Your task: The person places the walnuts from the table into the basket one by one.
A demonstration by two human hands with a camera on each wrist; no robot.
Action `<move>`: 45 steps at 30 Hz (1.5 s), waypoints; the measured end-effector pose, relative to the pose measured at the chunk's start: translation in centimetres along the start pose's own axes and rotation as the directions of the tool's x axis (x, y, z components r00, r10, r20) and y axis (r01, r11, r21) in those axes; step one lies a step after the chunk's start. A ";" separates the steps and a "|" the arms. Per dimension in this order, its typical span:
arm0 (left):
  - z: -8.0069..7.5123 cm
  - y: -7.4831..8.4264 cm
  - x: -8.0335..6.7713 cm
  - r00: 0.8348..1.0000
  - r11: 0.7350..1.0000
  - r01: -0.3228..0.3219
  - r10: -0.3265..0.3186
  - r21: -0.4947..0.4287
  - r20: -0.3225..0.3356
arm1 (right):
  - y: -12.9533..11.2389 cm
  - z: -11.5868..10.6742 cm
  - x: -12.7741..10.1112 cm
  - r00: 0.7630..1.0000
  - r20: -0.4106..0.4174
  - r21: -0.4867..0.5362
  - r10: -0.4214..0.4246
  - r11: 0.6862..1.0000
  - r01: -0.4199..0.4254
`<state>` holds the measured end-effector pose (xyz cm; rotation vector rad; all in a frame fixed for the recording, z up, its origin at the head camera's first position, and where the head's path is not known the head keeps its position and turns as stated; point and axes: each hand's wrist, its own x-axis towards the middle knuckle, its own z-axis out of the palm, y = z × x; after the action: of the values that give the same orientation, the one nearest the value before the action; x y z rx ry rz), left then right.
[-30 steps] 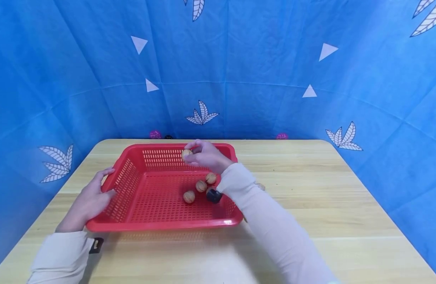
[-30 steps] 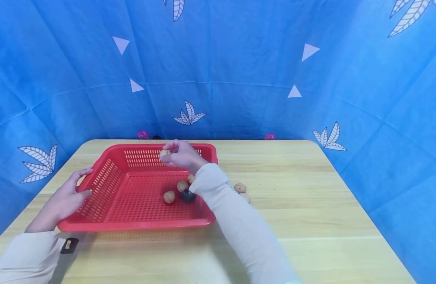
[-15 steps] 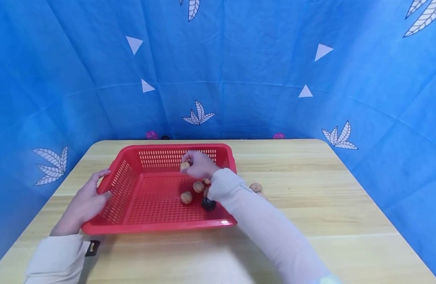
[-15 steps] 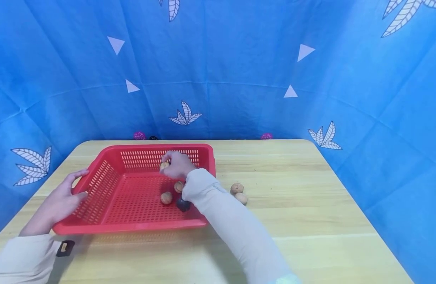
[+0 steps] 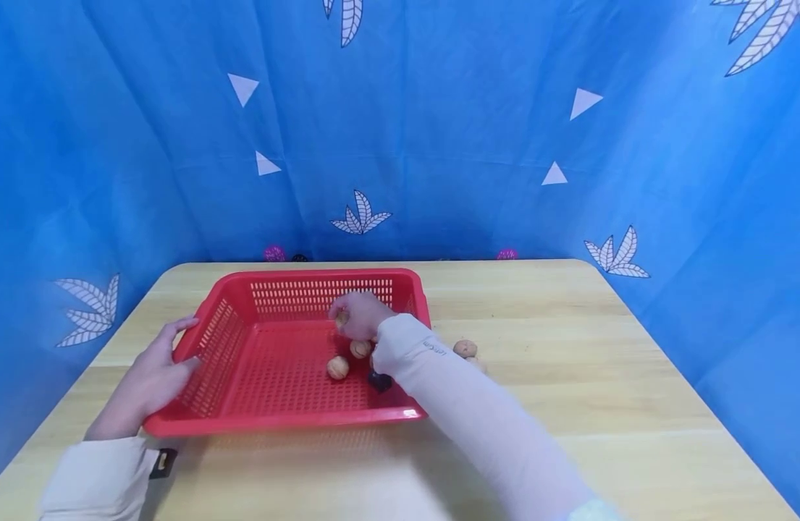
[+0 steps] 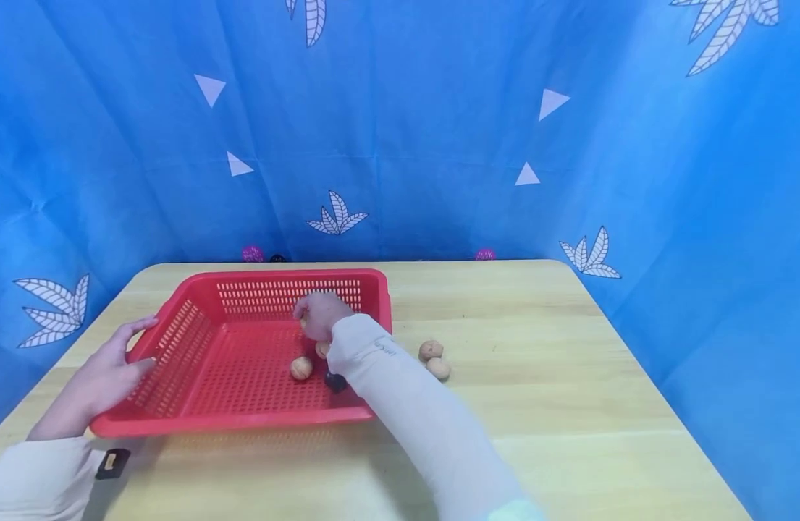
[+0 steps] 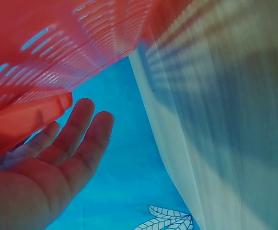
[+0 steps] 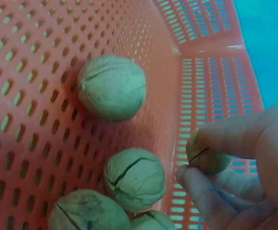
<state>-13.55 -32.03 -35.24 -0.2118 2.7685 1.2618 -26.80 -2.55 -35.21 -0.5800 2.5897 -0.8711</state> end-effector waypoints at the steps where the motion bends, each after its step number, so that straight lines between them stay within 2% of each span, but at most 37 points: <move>1: 0.0 -0.1 -0.1 1.000 1.000 0.003 -0.003 0.002 0.000 | 0.1 0.1 0.1 1.000 0.007 -0.019 0.005 1.000 -0.005; 6: 0.1 -0.1 -0.2 1.000 1.000 0.004 -0.004 0.012 -0.011 | 0.1 0.3 -0.2 0.998 0.032 -0.074 0.057 0.996 -0.054; 11: 0.1 0.0 -0.1 1.000 1.000 0.002 -0.001 0.020 -0.011 | -0.5 0.1 -1.8 0.980 0.094 0.051 0.173 0.983 -0.178; 14: 0.1 0.0 -0.2 1.000 1.000 0.003 -0.003 0.019 -0.008 | -0.7 0.0 -2.5 0.974 0.118 0.113 0.194 0.972 -0.208; 17: 0.1 0.1 -0.2 1.000 1.000 0.005 -0.004 0.017 -0.006 | -0.7 0.1 -2.7 0.977 0.123 0.079 0.175 0.979 -0.186; 22: 0.2 0.2 -0.2 1.000 1.000 0.007 -0.007 0.011 -0.005 | -0.4 0.2 -1.9 0.983 0.128 -0.094 0.128 0.989 -0.116; 28: 0.2 0.3 -0.3 1.000 1.000 0.004 -0.004 0.017 -0.011 | -0.1 0.3 -1.1 0.980 0.141 -0.107 0.140 0.986 -0.126; 32: 0.2 0.3 -0.4 1.000 1.000 0.002 -0.002 0.022 -0.013 | 0.0 0.1 -1.1 0.985 0.147 -0.111 0.085 0.991 -0.069; 36: 0.2 0.4 -0.4 1.000 1.000 0.000 0.000 0.014 -0.012 | 0.0 -0.3 -1.2 0.992 0.121 -0.066 0.024 0.998 -0.016; 38: 0.2 0.4 -0.3 1.000 1.000 0.000 0.000 0.007 -0.011 | 0.0 -0.6 -1.2 0.994 0.106 0.027 0.027 0.999 -0.030; 41: 0.2 0.4 -0.3 1.000 1.000 0.003 -0.003 0.000 -0.009 | 0.0 -0.9 -1.4 0.997 0.066 0.168 0.031 0.985 -0.042; 43: 0.3 0.3 -0.3 1.000 1.000 0.006 -0.006 -0.004 -0.008 | 0.0 -1.2 -1.5 0.998 0.044 0.267 0.034 0.963 -0.045; 45: 0.3 0.3 -0.2 1.000 1.000 0.007 -0.007 -0.007 -0.007 | 0.0 -1.5 -1.6 1.000 0.019 0.312 0.006 0.950 -0.012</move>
<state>-13.37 -31.61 -35.22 -0.2271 2.7670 1.2710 -26.13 -1.06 -33.75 -0.4802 2.3664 -1.2355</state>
